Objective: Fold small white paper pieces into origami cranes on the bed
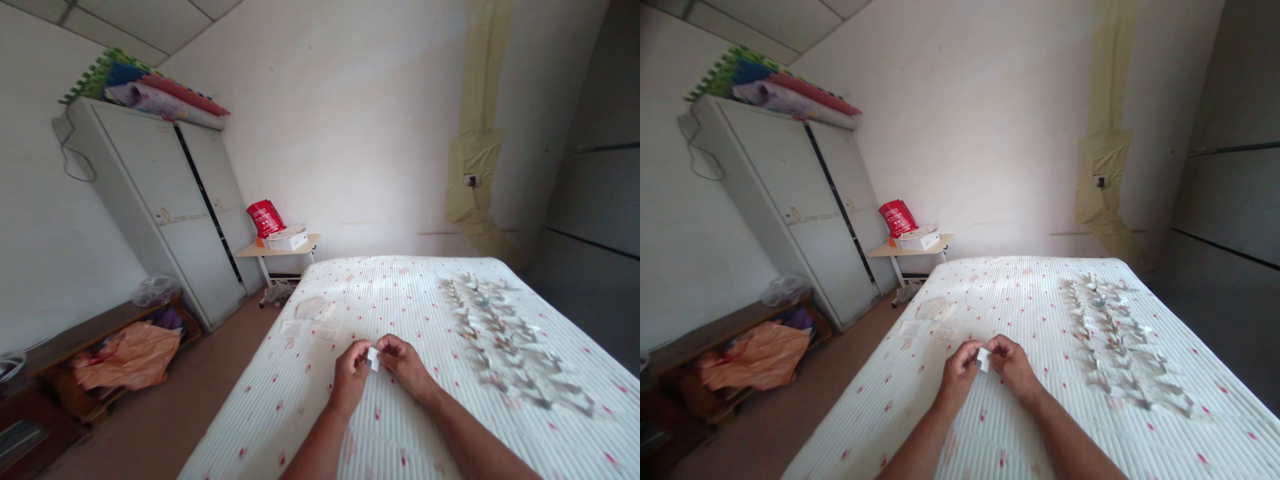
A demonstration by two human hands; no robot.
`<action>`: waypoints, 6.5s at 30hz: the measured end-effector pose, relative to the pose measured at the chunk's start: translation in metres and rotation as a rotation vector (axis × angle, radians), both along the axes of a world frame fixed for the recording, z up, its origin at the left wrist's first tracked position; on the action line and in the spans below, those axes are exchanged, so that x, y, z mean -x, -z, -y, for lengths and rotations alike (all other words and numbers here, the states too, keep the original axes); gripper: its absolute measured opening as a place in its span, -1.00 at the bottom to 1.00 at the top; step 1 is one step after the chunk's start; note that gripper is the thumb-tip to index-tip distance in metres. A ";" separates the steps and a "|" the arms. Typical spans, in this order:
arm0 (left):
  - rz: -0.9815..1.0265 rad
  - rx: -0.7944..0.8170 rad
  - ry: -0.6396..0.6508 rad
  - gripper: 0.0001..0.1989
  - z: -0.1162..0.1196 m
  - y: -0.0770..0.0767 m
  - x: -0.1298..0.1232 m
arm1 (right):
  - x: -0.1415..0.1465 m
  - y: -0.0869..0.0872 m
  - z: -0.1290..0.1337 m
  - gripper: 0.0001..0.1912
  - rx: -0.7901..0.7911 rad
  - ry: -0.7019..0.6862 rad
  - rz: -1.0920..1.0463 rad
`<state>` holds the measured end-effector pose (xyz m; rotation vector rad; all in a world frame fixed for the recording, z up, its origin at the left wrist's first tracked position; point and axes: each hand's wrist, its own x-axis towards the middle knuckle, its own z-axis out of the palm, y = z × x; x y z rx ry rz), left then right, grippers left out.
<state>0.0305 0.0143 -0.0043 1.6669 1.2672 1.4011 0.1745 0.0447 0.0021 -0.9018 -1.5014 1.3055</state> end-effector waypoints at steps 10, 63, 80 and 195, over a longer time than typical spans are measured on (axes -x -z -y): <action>-0.032 -0.039 -0.082 -0.80 -0.002 0.001 0.003 | 0.001 0.003 -0.001 -0.92 0.014 -0.010 0.004; 0.236 0.126 -0.064 -0.87 -0.009 0.005 0.002 | 0.002 0.006 -0.001 -0.66 0.020 -0.075 -0.066; 0.142 0.097 -0.064 -0.86 -0.008 0.006 0.001 | 0.003 0.007 -0.001 -0.59 -0.036 -0.061 -0.074; 0.327 0.302 -0.055 -0.87 -0.007 -0.006 0.006 | 0.000 -0.005 0.009 -0.79 -0.515 0.104 0.443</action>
